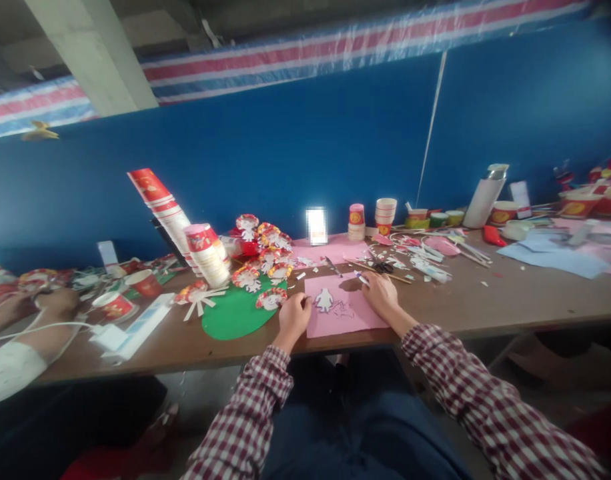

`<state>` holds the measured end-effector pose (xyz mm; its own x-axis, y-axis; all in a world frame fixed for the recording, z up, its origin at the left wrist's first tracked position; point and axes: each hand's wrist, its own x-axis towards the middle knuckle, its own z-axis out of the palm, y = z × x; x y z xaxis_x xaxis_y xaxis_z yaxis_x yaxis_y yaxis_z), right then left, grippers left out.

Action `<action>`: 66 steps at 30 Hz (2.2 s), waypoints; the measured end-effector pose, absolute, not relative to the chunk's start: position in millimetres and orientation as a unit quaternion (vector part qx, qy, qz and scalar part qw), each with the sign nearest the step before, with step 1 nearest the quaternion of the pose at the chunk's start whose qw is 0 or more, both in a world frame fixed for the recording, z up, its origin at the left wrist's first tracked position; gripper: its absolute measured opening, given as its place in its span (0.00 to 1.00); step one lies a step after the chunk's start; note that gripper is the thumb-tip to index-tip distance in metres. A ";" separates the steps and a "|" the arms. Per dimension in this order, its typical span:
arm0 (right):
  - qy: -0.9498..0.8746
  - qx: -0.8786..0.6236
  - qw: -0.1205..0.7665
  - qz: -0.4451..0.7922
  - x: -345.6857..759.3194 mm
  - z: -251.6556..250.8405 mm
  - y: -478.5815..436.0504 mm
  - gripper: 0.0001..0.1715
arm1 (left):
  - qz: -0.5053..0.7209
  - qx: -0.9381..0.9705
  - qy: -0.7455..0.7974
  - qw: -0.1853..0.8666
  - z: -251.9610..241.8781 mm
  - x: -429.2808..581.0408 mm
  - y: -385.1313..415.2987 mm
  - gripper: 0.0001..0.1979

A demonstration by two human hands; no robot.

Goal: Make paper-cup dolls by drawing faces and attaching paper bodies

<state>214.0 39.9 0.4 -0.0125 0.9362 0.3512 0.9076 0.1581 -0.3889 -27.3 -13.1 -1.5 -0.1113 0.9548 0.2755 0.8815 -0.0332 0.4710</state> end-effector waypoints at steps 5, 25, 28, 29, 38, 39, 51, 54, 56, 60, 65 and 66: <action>-0.700 -0.662 0.267 0.029 212.4 5.2 36.8 0.20 | 0.277 0.662 0.693 0.067 -2.7 -27.5 -12.9 0.10; -0.647 -0.719 0.243 0.069 222.2 11.7 38.4 0.21 | 0.289 0.657 0.692 0.074 -2.4 -26.6 -14.6 0.10; -0.650 -0.719 0.239 0.067 222.6 11.1 38.6 0.21 | 0.288 0.657 0.693 0.073 -2.8 -26.5 -14.3 0.10; -0.651 -0.718 0.237 0.066 222.6 11.3 38.5 0.21 | 0.288 0.657 0.693 0.072 -3.0 -26.5 -14.2 0.10; -0.652 -0.723 0.222 0.051 220.3 16.4 34.2 0.20 | 0.288 0.660 0.690 0.070 -1.1 -26.3 -15.4 0.10; -0.651 -0.725 0.221 0.051 220.0 16.5 34.1 0.20 | 0.288 0.660 0.690 0.070 -0.8 -26.3 -15.4 0.10; -0.630 -0.744 0.220 0.032 220.8 6.0 39.9 0.20 | 0.296 0.663 0.685 0.064 -1.9 -26.6 -15.6 0.09; -0.626 -0.742 0.239 0.040 221.9 8.1 38.8 0.21 | 0.304 0.668 0.677 0.058 -0.9 -25.9 -17.2 0.10; -0.626 -0.734 0.261 0.049 222.6 10.7 37.2 0.21 | 0.310 0.677 0.665 0.051 1.6 -23.4 -20.3 0.09; -0.633 -0.702 0.320 0.062 222.1 13.6 35.4 0.22 | 0.316 0.706 0.633 0.042 12.1 -17.1 -27.8 0.08; -0.640 -0.658 0.382 0.111 222.4 11.7 41.6 0.23 | 0.321 0.709 0.628 0.032 38.0 -36.3 -19.6 0.10; -0.642 -0.649 0.389 0.124 223.0 11.6 43.4 0.23 | 0.319 0.702 0.636 0.030 44.2 -45.9 -14.5 0.11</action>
